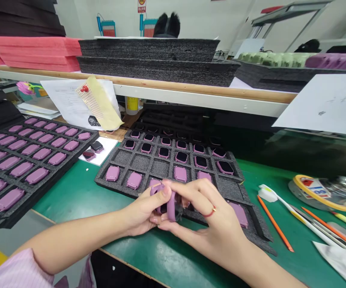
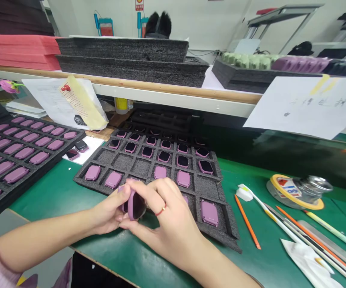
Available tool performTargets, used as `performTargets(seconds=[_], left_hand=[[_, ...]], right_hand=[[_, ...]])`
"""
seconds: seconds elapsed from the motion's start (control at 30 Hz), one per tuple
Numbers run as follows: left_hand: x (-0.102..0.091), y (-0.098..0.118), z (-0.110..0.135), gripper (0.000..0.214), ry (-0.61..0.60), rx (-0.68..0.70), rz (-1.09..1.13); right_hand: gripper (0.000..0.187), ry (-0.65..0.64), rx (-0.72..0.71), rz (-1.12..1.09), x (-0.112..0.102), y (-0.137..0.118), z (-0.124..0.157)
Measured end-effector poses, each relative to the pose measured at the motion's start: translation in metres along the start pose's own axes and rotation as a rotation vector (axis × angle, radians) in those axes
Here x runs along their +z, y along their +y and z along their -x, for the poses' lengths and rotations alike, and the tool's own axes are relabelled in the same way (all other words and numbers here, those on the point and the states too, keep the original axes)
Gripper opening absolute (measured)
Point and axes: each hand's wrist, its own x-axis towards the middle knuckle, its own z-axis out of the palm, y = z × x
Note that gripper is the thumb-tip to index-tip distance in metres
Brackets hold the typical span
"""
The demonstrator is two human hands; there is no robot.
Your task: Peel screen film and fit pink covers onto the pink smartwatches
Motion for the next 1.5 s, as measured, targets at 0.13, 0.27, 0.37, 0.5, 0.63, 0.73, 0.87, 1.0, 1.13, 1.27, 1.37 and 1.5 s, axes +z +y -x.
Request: performTargets(seconds=[0.13,0.27,0.37,0.5,0.63,0.73,0.87,1.0,1.13,1.27,1.37,1.5], left_hand=[[-0.003,0.001,-0.003,0.056,0.044,-0.024,0.093],[-0.005,0.004,-0.004,0.055,0.067,-0.091,0.193],[-0.003,0.006,-0.003,0.051,0.021,-0.114,0.218],[-0.001,0.006,-0.001,0.052,-0.002,-0.074,0.235],[-0.001,0.003,0.000,0.047,-0.014,-0.115,0.149],[-0.004,-0.002,-0.001,0.048,-0.046,-0.159,0.025],[-0.007,-0.004,-0.005,0.049,-0.041,-0.184,-0.164],[-0.006,-0.003,-0.006,0.050,-0.010,-0.154,-0.164],[-0.004,-0.003,-0.006,0.053,-0.018,-0.169,0.032],[-0.006,-0.003,-0.007,0.053,-0.016,-0.132,0.168],[-0.007,-0.001,-0.008,0.054,-0.043,-0.106,0.224],[-0.007,0.002,-0.008,0.051,-0.045,-0.096,0.302]], right_hand=[[0.049,0.009,0.062,-0.112,-0.001,0.008,0.000],[0.053,0.007,0.048,-0.104,-0.001,0.011,-0.001],[0.053,-0.018,0.018,-0.122,-0.001,0.010,-0.002],[0.044,-0.005,0.126,-0.127,-0.004,0.023,-0.013],[0.031,0.014,0.438,-0.192,0.008,0.059,-0.035],[0.029,-0.030,0.448,-0.126,0.032,0.080,-0.046],[0.024,-0.090,0.423,-0.099,0.061,0.091,-0.045],[0.027,-0.056,0.435,-0.147,0.051,0.085,-0.042],[0.031,-0.004,0.405,-0.231,0.013,0.054,-0.034],[0.041,-0.066,0.103,-0.190,-0.007,0.023,-0.016],[0.034,-0.103,-0.046,-0.054,-0.006,0.015,-0.008],[0.012,-0.040,-0.108,-0.038,-0.001,0.015,-0.010]])
